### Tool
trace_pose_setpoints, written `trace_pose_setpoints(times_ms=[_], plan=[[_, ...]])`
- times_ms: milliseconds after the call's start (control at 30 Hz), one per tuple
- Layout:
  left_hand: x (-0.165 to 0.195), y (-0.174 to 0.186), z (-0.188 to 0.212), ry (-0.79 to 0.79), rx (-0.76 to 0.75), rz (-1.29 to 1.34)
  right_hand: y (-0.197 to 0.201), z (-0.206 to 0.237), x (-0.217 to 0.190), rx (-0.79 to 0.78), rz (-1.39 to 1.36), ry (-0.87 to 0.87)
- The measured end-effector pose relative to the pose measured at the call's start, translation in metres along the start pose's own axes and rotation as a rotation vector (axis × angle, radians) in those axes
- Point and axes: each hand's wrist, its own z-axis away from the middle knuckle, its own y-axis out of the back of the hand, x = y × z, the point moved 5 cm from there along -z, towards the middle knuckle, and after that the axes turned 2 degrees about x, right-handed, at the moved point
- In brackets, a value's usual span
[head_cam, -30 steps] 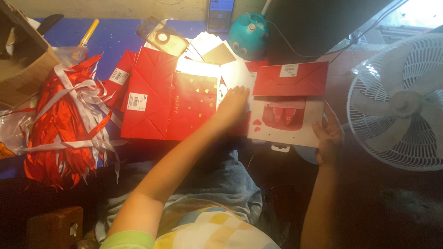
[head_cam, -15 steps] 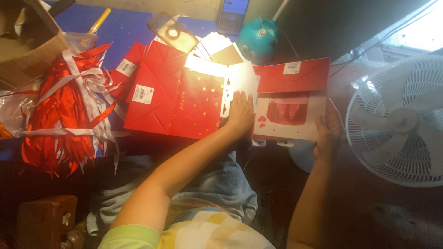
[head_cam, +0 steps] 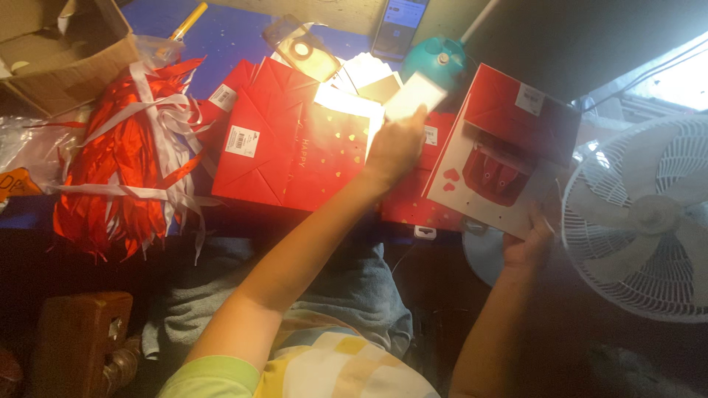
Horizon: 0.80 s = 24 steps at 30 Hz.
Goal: The person assembles red Valentine's Day gift boxes by inserting white paper inserts into the red outer shells. They repeatedly pick up a box, insert the inner piece, and place the assembled unit on a growing stack on the table.
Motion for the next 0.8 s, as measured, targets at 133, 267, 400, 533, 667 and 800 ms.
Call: trace_pose_setpoints(times_ms=[133, 267, 400, 533, 667, 800], plan=[[0.003, 0.082, -0.007, 0.042, 0.092, 0.239, 0.006, -0.005, 0.033, 0.002, 0.107, -0.03], [0.013, 0.129, 0.014, 0.2, -0.042, 0.393, 0.001, -0.009, 0.072, -0.193, 0.279, -0.046], [0.015, 0.16, 0.038, 0.05, 0.109, 0.374, -0.006, -0.012, 0.102, -0.219, 0.708, -0.078], [-0.001, 0.18, 0.056, -0.027, 0.238, 0.344, -0.037, -0.001, 0.094, -0.247, 1.326, 0.172], [-0.011, 0.207, 0.081, -0.132, 0.348, 0.261, -0.099, 0.03, 0.081, -0.413, 0.958, 0.275], [-0.037, 0.243, 0.109, 0.083, 0.272, 0.08, -0.16, 0.071, 0.077, -0.56, 0.875, 0.255]])
